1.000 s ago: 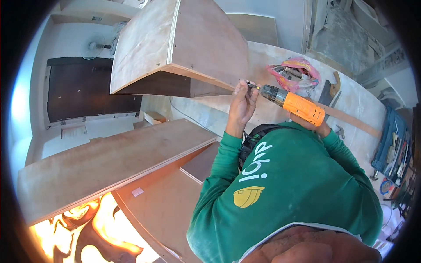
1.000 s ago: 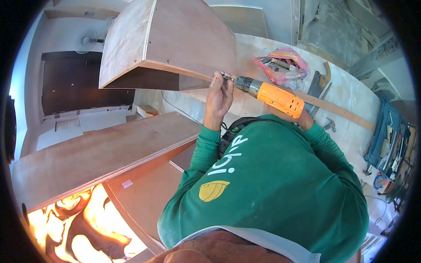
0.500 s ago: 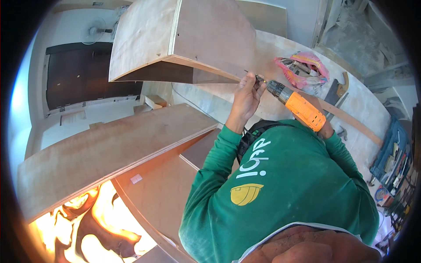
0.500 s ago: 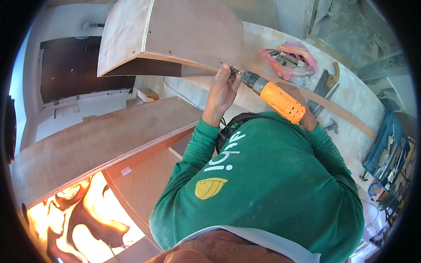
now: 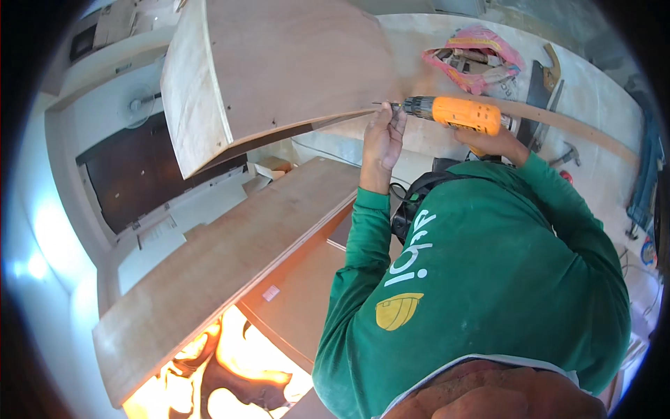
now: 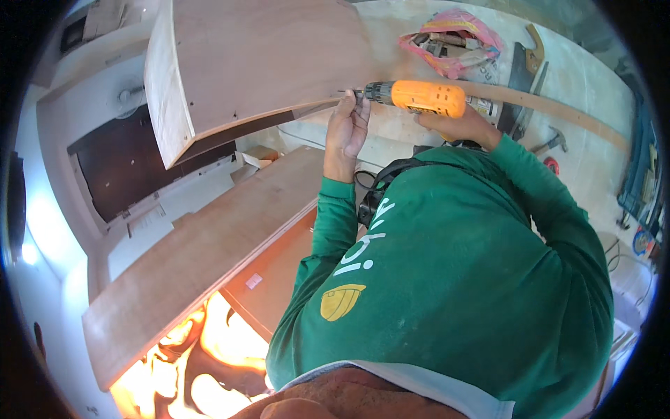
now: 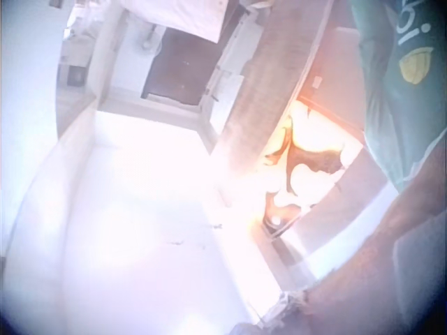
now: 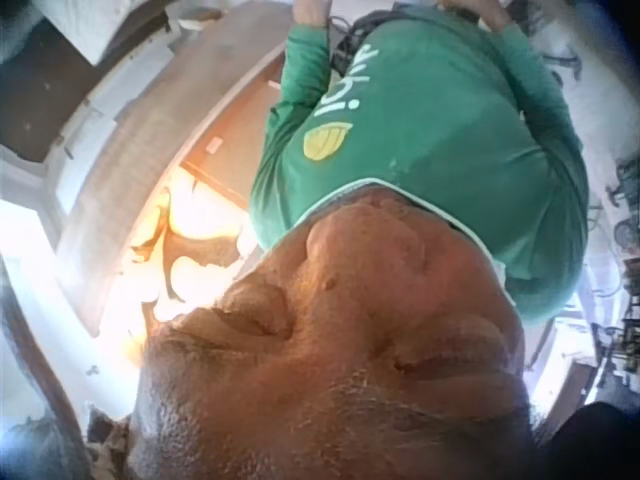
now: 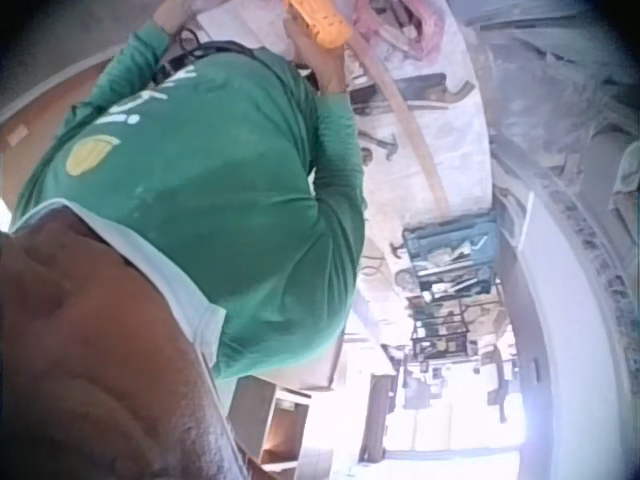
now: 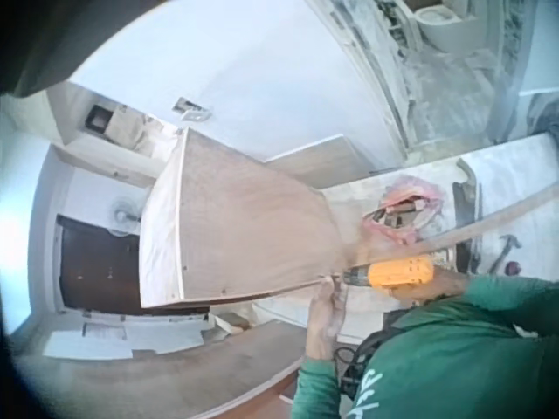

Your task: The person positions wooden panels together to form a box, secures the joints by driving screws with a power drill, and uses a hammer to tap panels into alignment.

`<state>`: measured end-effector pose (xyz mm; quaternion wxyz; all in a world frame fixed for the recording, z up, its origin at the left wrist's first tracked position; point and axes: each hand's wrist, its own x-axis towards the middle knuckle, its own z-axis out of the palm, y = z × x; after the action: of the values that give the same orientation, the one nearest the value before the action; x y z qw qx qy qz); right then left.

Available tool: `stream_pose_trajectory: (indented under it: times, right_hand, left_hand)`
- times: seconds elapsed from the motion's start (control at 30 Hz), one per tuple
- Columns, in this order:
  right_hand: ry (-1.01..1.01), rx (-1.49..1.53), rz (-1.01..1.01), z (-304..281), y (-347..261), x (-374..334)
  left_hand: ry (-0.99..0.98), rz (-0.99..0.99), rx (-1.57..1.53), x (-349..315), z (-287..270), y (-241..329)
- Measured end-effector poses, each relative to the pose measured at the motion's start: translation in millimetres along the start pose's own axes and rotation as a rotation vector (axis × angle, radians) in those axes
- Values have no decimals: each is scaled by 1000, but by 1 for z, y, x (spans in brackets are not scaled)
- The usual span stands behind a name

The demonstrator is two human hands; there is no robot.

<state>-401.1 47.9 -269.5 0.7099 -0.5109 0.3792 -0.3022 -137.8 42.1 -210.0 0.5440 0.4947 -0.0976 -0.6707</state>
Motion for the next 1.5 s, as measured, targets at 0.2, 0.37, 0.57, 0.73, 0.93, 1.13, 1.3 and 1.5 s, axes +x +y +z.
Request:
stream_pose_trajectory:
  times: [0.2,0.37,0.57,0.73,0.93,1.13,1.3,1.5]
  right_hand:
    - [-48,78,148,6,19,32]
    - [-93,255,157,10,18,47]
    - [-126,328,183,12,0,55]
    - [-149,317,185,16,10,63]
    - [-117,247,192,22,8,66]
    - [-167,237,181,20,12,72]
    - [-165,198,142,20,0,68]
    - [-109,260,154,30,10,73]
  left_hand:
    - [140,21,-20,32,-33,-22]
    - [169,55,-36,42,-46,-22]
    - [197,59,-81,47,-50,-17]
    - [214,63,-76,51,-64,-18]
    - [215,56,-74,60,-72,-14]
    - [222,121,-49,51,-68,-20]
    - [204,110,-13,50,-65,-16]
    - [223,116,-17,58,-71,-13]
